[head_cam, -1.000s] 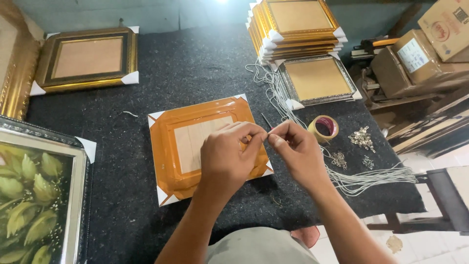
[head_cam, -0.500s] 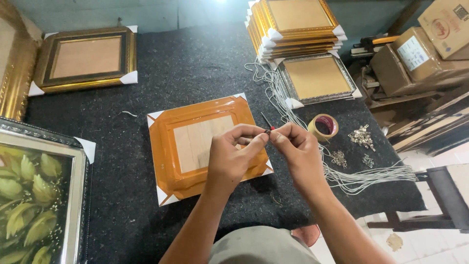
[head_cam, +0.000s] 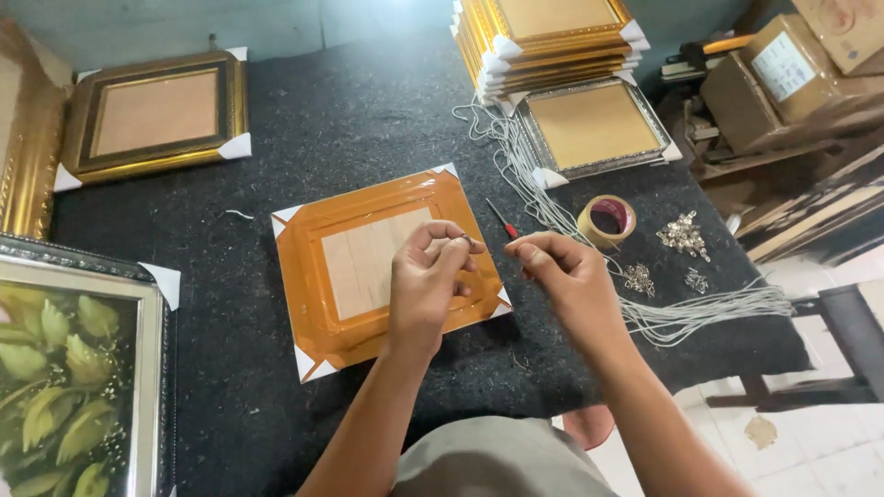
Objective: Attaching hanging hooks and string to the back of a picture frame using a manual screwdriver.
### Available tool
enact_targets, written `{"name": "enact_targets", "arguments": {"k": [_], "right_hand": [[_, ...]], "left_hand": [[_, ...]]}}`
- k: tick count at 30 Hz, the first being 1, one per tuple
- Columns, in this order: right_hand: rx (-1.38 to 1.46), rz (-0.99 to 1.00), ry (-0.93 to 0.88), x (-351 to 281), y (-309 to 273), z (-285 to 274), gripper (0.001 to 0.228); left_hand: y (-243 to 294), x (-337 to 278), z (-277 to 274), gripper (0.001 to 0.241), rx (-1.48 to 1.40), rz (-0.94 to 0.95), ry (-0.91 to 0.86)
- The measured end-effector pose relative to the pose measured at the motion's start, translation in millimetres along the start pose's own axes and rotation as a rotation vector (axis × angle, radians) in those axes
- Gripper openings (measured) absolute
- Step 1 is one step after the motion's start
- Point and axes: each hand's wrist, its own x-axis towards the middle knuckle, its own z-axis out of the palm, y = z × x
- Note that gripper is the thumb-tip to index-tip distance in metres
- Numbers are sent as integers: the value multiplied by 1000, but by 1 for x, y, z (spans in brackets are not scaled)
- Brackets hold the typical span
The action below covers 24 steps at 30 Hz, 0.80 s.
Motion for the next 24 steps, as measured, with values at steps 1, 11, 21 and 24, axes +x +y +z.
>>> {"name": "enact_targets", "arguments": {"k": [1,11,21,24], "right_hand": [[10,9,10,-1,5,-4,20],[-69,143,187,-3,72,-75,19],[-818,159,384,14,162,-186,13],[-990,221,364,26,177,-210,17]], "left_hand": [[-3,-1,1,14,13,-8,-8],[-42,1,40,19,259,-67,-7],[-106,29,126,17,480,-94,-234],[-136,43,151,15,474,-136,-261]]}}
